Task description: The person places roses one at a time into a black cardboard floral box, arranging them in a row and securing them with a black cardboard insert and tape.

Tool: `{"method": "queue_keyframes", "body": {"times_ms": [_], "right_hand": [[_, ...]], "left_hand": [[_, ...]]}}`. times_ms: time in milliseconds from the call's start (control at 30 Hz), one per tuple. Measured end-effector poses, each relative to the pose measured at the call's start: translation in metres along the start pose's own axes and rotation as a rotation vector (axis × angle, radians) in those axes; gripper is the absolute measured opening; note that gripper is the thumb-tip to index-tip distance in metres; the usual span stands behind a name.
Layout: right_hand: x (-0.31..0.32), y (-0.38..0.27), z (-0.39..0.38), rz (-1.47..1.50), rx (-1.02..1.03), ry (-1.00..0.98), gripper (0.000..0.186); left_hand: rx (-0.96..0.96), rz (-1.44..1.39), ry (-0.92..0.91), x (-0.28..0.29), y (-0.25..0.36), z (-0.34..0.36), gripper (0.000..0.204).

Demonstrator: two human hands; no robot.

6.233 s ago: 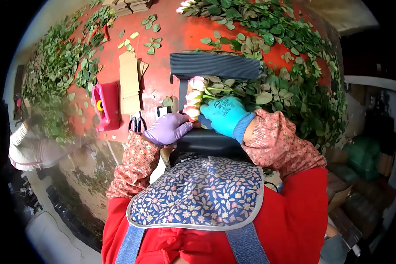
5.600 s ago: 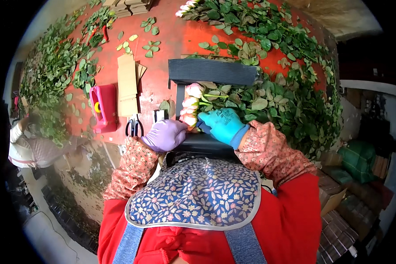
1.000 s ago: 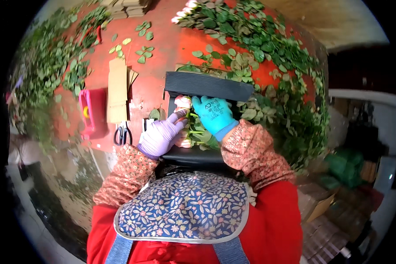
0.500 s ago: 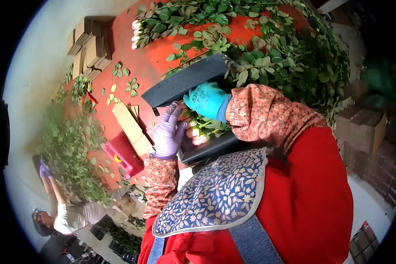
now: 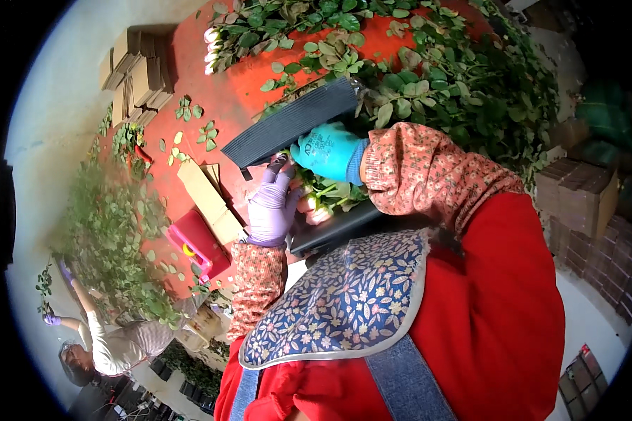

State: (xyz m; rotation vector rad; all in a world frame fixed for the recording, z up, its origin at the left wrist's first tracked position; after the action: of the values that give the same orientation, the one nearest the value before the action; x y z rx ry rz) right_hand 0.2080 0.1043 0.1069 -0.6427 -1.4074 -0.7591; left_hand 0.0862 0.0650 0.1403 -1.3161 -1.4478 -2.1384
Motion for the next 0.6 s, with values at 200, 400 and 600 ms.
{"method": "queue_keyframes", "body": {"times_ms": [200, 400, 600], "right_hand": [[0.087, 0.040, -0.028, 0.361, -0.170, 0.000, 0.040], [0.159, 0.063, -0.130, 0.401, -0.428, 0.120, 0.050], [0.122, 0.036, -0.234, 0.119, -0.390, -0.061, 0.077]], "left_hand": [[-0.072, -0.072, 0.060, -0.001, 0.000, 0.001, 0.046], [-0.103, -0.073, 0.128, -0.003, -0.004, -0.006, 0.043], [-0.147, 0.014, 0.108, -0.001, 0.000, -0.005, 0.048]]}}
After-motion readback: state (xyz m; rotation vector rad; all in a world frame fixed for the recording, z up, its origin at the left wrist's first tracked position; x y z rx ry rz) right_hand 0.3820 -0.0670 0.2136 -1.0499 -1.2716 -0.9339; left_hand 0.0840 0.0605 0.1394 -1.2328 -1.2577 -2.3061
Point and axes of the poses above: each hand's wrist, its own z-axis towards the middle knuckle, its own x-axis out of the back of the hand, y = z × x, the point moved 7 cm from there along z, towards the middle knuckle, and after that the axes turned 13 degrees about -x, right-handed, at the moved point
